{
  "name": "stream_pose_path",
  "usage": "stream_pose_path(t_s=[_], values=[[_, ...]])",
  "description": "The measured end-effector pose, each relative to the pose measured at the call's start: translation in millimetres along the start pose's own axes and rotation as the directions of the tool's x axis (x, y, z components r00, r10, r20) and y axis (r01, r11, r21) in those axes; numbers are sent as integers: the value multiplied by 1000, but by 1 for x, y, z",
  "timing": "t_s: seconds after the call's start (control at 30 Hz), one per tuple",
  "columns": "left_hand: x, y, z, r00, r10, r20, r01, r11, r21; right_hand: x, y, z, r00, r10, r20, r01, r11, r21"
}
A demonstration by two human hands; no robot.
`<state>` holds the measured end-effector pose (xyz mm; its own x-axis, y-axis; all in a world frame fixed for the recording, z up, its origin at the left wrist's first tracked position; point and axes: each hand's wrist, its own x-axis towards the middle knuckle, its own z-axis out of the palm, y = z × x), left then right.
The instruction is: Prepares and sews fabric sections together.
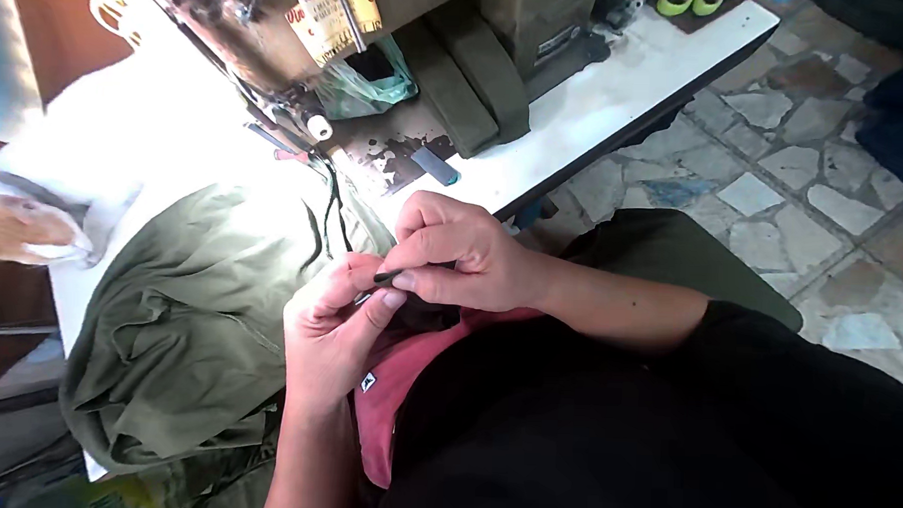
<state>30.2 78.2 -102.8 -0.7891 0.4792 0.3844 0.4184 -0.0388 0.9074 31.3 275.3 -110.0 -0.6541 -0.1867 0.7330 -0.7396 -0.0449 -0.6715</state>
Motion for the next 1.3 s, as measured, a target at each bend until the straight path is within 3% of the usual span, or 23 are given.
stream_pose_path(t_s=[0.1,0.17,0.27,0.53,0.8,0.93,1.07,1.3], values=[[2,4,5,993,88,-82,-81,993,87,-1,3,3,997,-36,-75,36,999,4],[7,7,11,972,114,-207,-97,991,94,-9,9,7,991,-48,-125,42,998,-47],[14,11,14,919,112,-379,-83,992,91,-25,20,22,994,21,-109,-37,989,-144],[19,11,14,850,44,-525,-40,999,19,-21,38,49,989,57,-137,-85,974,-211],[24,8,13,809,35,-587,-50,999,-9,-13,41,56,990,79,-114,-105,964,-244],[26,5,12,777,-74,-625,-28,988,-151,-16,37,50,996,34,-80,-50,979,-196],[27,0,13,751,-159,-641,-37,959,-281,-16,31,44,994,84,-69,-92,987,-129],[23,-4,10,791,-198,-579,-74,909,-411,-16,27,40,977,194,-85,-203,972,-117]])
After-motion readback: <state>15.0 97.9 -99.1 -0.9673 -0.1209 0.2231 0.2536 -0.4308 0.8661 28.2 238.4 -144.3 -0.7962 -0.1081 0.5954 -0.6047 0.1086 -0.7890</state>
